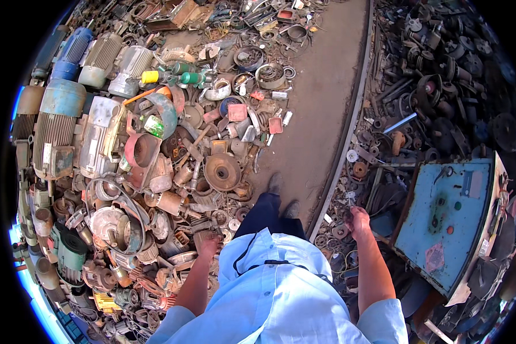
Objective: The person removes a screw from an electric motor housing using a screwdriver, pulls wiring from the motor with pliers, and searches through a container of rusty metal parts.
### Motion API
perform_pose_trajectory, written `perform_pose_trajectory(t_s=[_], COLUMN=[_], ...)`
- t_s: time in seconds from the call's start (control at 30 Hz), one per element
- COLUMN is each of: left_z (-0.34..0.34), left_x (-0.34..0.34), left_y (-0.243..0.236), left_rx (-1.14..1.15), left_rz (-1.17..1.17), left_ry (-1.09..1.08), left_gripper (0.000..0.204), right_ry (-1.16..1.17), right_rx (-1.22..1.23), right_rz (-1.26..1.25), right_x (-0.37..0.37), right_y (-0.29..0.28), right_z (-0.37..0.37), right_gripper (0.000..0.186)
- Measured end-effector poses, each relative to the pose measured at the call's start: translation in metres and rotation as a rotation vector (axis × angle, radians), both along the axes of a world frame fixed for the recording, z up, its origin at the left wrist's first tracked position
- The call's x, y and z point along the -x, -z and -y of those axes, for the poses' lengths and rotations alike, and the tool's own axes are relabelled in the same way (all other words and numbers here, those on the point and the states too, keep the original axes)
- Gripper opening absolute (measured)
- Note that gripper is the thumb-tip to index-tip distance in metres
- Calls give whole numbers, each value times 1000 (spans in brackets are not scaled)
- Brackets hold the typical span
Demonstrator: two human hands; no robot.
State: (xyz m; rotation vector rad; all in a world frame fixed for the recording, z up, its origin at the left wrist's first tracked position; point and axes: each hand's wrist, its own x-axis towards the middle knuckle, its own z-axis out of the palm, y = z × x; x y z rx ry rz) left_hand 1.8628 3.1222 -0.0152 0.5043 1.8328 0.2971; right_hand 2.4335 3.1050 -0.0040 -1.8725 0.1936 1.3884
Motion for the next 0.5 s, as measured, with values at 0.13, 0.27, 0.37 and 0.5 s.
perform_pose_trajectory(t_s=[0.13,0.27,0.37,0.5], left_z=[-69,-134,-208,-325], left_x=[-50,-75,-100,-124], left_y=[17,59,63,60], left_rx=[-31,89,75,-88], left_rz=[82,88,26,22], left_ry=[51,31,183,142], left_gripper=[26,24,22,22], right_ry=[57,130,196,232], right_rx=[50,164,203,204], right_rz=[-25,-24,-4,57], right_x=[-45,-75,-106,-132], right_y=[15,-2,-33,-59], right_z=[-29,-48,-72,-121], right_gripper=[14,14,15,15])
